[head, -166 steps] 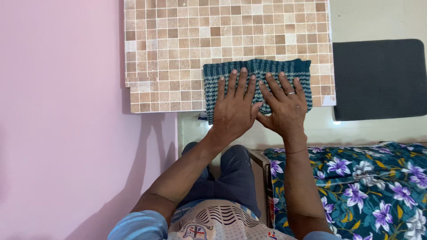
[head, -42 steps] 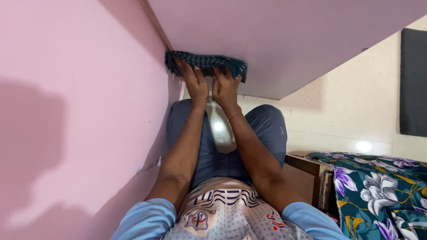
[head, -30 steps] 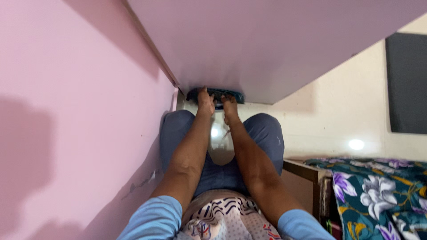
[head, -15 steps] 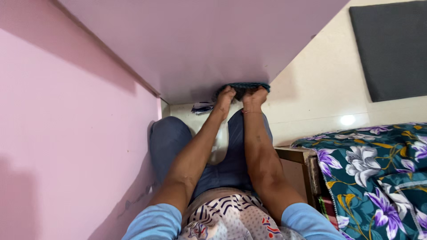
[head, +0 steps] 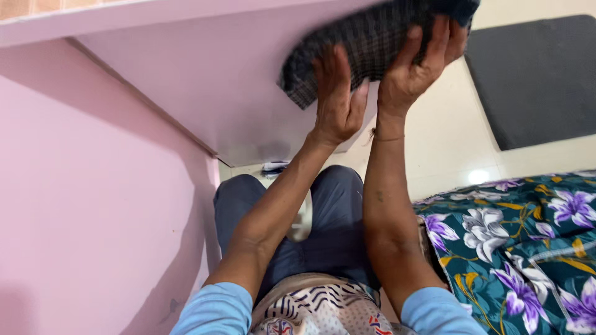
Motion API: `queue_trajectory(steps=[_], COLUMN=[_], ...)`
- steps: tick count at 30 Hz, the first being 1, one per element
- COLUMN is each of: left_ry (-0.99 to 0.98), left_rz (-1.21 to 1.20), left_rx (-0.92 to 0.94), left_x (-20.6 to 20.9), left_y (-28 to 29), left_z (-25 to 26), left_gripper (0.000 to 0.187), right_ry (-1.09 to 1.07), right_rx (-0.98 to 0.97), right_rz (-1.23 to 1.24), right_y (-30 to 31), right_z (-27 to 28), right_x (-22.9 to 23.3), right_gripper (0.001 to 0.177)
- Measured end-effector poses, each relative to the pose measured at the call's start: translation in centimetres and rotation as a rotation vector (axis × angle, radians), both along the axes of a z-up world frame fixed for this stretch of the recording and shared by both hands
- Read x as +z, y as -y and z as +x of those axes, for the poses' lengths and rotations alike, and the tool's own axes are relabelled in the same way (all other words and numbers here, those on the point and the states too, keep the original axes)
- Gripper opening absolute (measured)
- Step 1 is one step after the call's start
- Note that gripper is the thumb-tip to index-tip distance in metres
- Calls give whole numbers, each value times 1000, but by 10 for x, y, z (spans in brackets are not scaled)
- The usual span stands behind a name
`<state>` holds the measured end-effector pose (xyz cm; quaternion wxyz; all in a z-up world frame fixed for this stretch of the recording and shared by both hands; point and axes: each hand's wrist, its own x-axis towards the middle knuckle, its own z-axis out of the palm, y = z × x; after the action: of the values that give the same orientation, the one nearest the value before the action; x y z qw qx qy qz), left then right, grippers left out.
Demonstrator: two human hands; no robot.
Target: The person wipes the surface of a wooden door and a small tiled table with a cloth.
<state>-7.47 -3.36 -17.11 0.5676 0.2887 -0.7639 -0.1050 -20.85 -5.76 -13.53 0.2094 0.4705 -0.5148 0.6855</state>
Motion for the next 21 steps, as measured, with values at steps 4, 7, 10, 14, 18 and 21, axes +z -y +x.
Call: queue_trajectory(steps=[4, 7, 10, 14, 18, 21], left_ry=[75, 88, -1, -104, 49, 430], left_rz=[-76, -105, -190, -86, -144, -117], left_rx=[295, 487, 637, 615, 562, 448], left_x=[30, 32, 24, 20, 33, 48], left_y=[30, 43, 48, 40, 28, 14], left_z=[15, 52, 104, 118, 90, 68], left_gripper=[72, 73, 76, 76, 80, 85], right_ry=[-125, -178, -501, -506, -521, -377], right_rx=[-82, -39, -52, 220, 58, -133], right_rz=[83, 270, 82, 462, 325, 559], right_y=[28, 50, 44, 20, 28, 39], right_z=[38, 79, 133, 150, 113, 63], right_x=[22, 23, 24, 42, 17, -20], right_gripper=[50, 59, 64, 47, 54, 59])
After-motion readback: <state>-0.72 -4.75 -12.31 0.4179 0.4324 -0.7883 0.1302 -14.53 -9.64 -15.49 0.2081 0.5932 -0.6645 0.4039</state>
